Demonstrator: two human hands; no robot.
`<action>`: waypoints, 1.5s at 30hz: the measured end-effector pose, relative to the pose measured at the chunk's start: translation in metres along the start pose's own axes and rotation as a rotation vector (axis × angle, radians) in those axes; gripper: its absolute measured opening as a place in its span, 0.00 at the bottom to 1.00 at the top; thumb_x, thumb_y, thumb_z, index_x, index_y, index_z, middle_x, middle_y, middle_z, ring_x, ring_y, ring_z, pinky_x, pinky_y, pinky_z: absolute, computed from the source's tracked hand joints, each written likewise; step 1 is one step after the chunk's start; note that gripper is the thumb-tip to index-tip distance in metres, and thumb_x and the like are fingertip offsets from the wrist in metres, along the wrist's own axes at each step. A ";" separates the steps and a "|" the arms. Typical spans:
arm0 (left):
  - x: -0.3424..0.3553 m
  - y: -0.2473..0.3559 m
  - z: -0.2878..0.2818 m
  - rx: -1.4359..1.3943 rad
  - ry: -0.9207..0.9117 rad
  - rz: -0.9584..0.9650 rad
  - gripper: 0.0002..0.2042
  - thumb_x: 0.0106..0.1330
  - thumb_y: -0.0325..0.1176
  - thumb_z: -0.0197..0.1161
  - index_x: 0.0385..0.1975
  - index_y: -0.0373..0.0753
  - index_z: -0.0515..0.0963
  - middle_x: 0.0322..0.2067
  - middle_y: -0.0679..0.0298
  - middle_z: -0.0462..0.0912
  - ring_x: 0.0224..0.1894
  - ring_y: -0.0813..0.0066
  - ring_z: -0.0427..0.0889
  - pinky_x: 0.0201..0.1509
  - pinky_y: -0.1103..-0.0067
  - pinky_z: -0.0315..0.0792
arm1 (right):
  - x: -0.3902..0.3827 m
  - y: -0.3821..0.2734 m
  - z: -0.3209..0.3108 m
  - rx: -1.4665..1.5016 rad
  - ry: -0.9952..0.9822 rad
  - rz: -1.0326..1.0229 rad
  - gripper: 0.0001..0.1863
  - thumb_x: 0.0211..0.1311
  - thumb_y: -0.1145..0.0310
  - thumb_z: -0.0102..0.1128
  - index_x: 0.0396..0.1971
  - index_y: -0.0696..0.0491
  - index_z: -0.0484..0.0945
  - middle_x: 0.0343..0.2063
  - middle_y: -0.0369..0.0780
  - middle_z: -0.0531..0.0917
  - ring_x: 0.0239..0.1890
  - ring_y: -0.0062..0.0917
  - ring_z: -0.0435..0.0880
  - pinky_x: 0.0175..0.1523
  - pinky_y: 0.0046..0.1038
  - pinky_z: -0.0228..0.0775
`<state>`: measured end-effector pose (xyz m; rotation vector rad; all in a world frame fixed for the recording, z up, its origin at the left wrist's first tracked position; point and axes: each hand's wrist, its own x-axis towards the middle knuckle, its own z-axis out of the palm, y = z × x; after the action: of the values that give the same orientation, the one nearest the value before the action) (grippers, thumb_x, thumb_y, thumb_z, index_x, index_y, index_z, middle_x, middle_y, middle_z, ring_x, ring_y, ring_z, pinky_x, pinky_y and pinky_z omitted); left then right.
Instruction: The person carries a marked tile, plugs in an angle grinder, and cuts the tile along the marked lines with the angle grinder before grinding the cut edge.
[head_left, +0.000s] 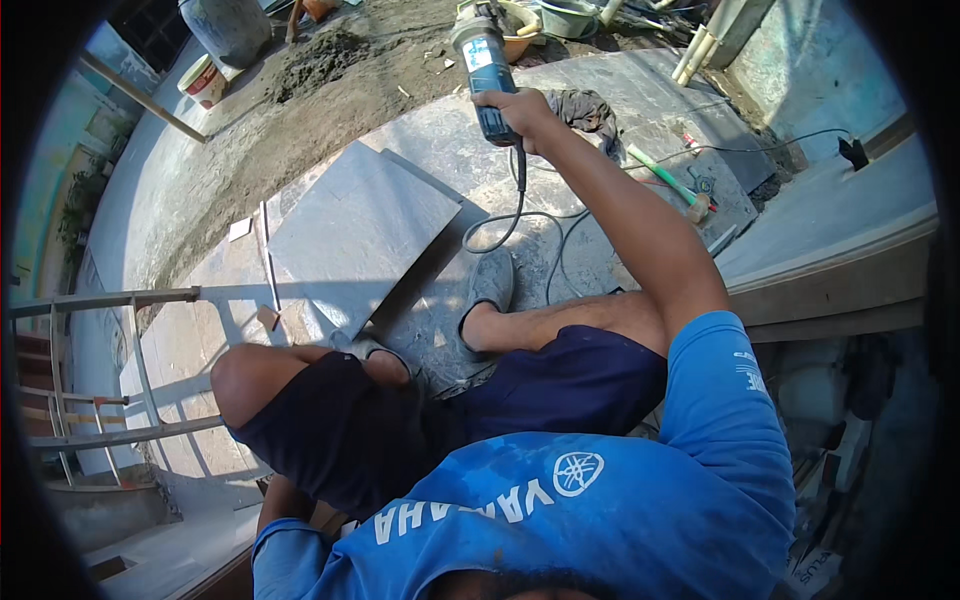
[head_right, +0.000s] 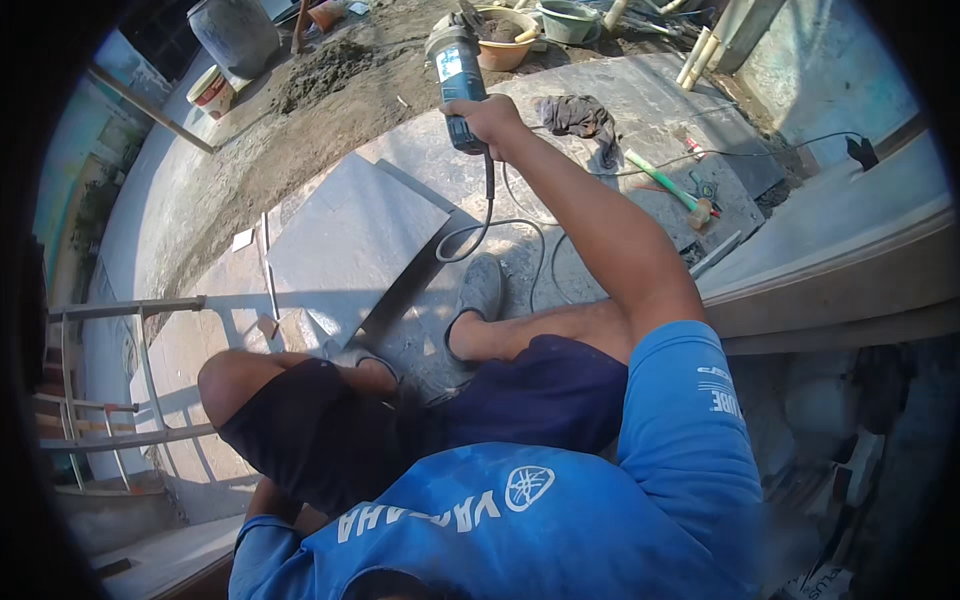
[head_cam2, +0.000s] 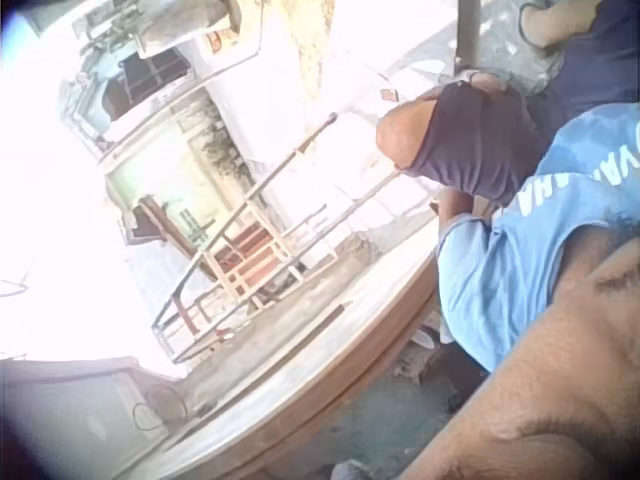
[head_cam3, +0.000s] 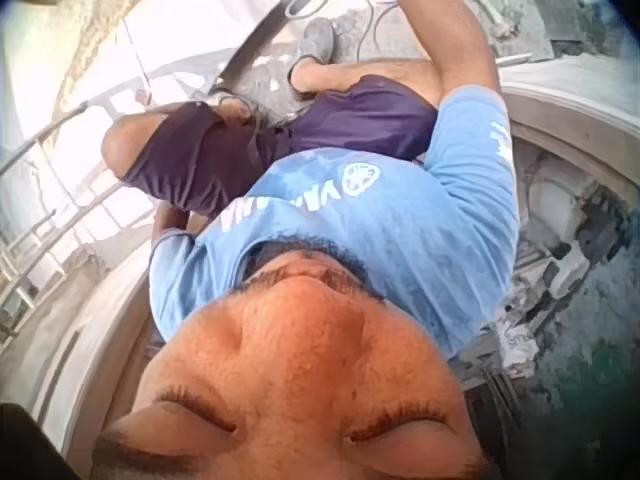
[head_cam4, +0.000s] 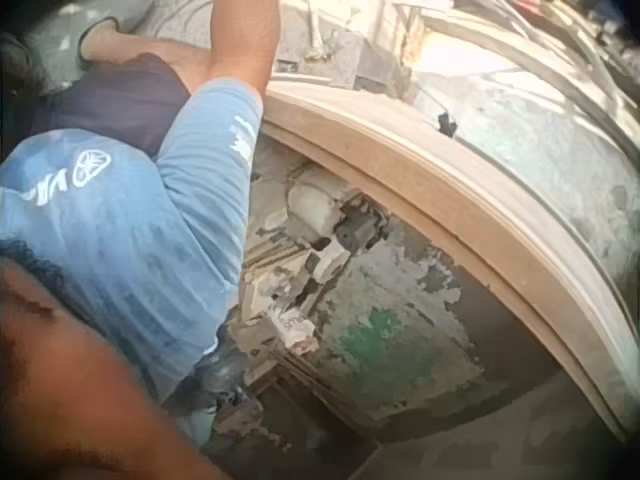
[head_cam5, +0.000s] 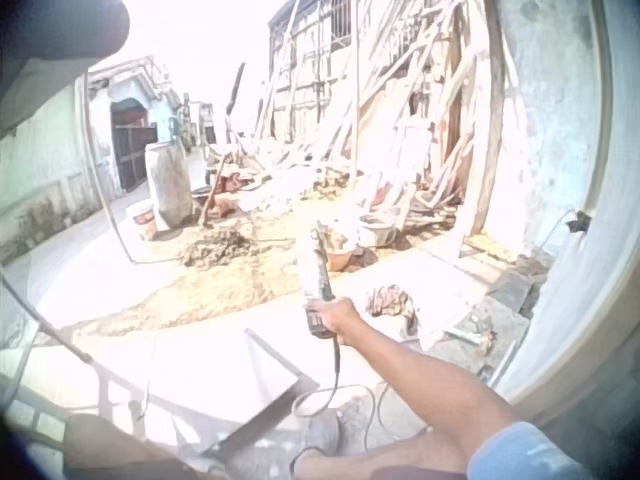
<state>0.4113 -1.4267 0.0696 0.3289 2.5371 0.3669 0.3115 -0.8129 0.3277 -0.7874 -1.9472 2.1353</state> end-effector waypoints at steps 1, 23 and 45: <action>-0.003 0.002 0.001 -0.015 0.001 -0.017 0.22 0.56 0.36 0.65 0.49 0.34 0.71 0.42 0.47 0.81 0.48 0.50 0.81 0.49 0.65 0.75 | -0.009 0.000 -0.011 0.012 0.008 -0.015 0.19 0.48 0.62 0.74 0.29 0.62 0.78 0.21 0.40 0.80 0.16 0.24 0.79 0.22 0.27 0.75; 0.124 -0.138 -0.095 -0.226 0.111 -0.441 0.26 0.58 0.38 0.65 0.51 0.25 0.67 0.44 0.38 0.79 0.51 0.45 0.79 0.53 0.61 0.74 | 0.041 0.025 0.009 -0.268 -0.024 0.150 0.15 0.59 0.58 0.65 0.35 0.54 0.75 0.24 0.35 0.79 0.22 0.21 0.80 0.28 0.24 0.74; 0.160 -0.197 -0.094 -0.193 -0.034 -0.598 0.24 0.63 0.38 0.57 0.46 0.22 0.61 0.37 0.33 0.79 0.42 0.40 0.81 0.46 0.59 0.74 | 0.033 0.077 0.137 -0.145 -0.261 0.250 0.24 0.62 0.64 0.60 0.54 0.60 0.65 0.36 0.44 0.80 0.30 0.27 0.83 0.34 0.27 0.78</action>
<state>0.1980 -1.5797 0.0042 -0.4845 2.3969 0.3578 0.2375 -0.9307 0.2476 -0.8544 -2.2627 2.3634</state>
